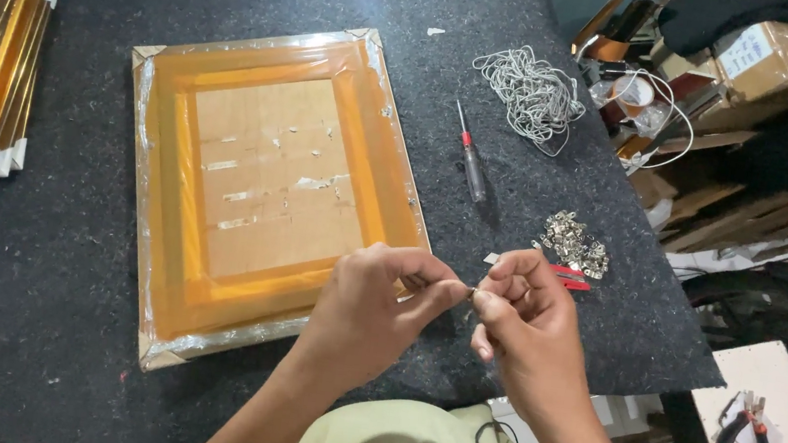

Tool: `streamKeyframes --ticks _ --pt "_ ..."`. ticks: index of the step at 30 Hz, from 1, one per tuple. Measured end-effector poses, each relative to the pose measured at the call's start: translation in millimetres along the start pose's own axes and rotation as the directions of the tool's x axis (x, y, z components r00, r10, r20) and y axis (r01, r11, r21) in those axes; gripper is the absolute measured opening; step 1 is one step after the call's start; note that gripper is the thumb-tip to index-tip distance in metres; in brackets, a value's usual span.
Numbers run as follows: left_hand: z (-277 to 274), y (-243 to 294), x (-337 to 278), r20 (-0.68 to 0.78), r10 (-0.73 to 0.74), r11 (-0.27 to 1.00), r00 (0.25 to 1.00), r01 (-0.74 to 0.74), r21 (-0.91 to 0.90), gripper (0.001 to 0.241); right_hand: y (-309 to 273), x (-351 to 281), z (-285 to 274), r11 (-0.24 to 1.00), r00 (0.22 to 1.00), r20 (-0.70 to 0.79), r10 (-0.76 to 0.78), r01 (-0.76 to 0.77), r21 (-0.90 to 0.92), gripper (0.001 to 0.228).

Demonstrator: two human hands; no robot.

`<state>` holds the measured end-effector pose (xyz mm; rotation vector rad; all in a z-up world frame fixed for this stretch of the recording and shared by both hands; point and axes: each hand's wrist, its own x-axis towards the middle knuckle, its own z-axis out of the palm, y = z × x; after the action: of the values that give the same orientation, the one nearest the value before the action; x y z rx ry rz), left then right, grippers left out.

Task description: Attaching metal hangers to the back of a picture frame using a manual screwdriver in a workshop.

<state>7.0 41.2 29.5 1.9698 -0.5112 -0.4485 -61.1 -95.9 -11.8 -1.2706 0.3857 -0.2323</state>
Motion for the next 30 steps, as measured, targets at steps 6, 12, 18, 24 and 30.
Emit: streamKeyframes --ticks 6,12,18,24,30 --pt "7 -1 -2 0.074 -0.076 0.958 0.994 0.093 -0.271 0.012 5 0 -1 0.988 0.990 -0.139 0.039 -0.017 0.153 0.018" --pt "14 -4 0 0.030 -0.125 0.912 0.992 0.127 -0.391 0.010 5 -6 2 0.983 0.987 -0.151 0.048 -0.020 0.180 0.017" --pt "29 -18 4 0.084 -0.255 0.765 0.963 0.254 -0.591 0.007 2 -12 8 0.977 0.968 -0.196 0.158 -0.124 0.175 0.018" --pt "35 -21 9 -0.004 -0.270 0.740 0.963 0.205 -0.640 0.002 5 -9 -1 0.968 0.950 -0.204 0.236 -0.210 0.141 0.018" --pt "37 -31 14 -0.114 -0.330 0.747 0.937 0.185 -0.638 0.008 31 3 -40 0.964 0.926 -0.274 0.259 -0.230 0.136 0.016"
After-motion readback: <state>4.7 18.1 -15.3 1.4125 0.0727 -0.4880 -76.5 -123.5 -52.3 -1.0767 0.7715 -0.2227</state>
